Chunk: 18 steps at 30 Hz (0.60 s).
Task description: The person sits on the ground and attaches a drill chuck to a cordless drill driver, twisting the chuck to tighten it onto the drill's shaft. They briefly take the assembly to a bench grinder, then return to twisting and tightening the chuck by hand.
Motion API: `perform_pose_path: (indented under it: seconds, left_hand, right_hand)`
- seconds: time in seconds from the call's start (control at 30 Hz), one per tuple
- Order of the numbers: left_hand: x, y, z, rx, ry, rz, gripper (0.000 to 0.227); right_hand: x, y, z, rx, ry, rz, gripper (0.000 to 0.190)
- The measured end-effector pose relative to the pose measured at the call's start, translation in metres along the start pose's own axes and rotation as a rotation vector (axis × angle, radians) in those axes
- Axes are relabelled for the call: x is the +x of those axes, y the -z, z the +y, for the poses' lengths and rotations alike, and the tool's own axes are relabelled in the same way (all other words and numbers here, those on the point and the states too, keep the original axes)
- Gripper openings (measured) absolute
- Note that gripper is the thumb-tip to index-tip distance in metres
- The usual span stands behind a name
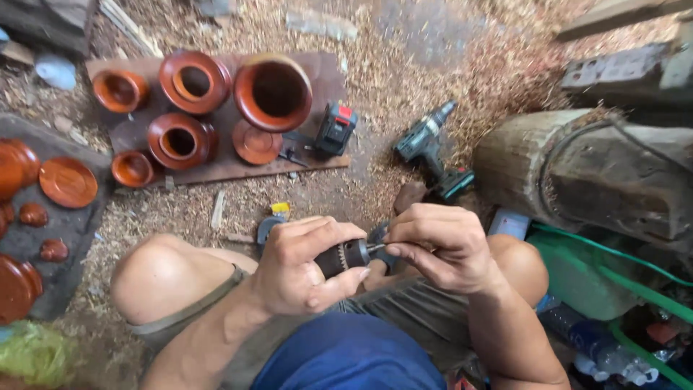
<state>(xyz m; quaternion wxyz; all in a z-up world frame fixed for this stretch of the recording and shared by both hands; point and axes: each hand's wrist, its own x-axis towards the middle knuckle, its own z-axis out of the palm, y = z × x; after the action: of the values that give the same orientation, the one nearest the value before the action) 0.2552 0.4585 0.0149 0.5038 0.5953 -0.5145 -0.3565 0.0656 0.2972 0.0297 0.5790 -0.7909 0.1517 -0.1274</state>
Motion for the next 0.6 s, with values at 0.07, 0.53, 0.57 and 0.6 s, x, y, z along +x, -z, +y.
perform_pose_path:
  seconds: [0.07,0.53,0.57,0.6]
  left_hand:
    - [-0.006,0.0,-0.008,0.01,0.02,-0.005,0.035]
    - [-0.002,-0.044,-0.076,-0.351,0.62,0.323,0.032]
    - [-0.003,-0.052,-0.076,-0.356,0.597,0.305,0.032]
    - [-0.004,-0.06,-0.076,-0.361,0.575,0.287,0.033]
  right_hand:
    - [-0.011,0.008,0.013,-0.029,-0.059,0.019,0.007]
    - [-0.017,-0.029,0.084,0.324,-0.432,0.165,0.024]
    - [-0.017,-0.036,0.086,0.324,-0.426,0.089,0.042]
    - [-0.018,-0.043,0.087,0.324,-0.42,0.013,0.062]
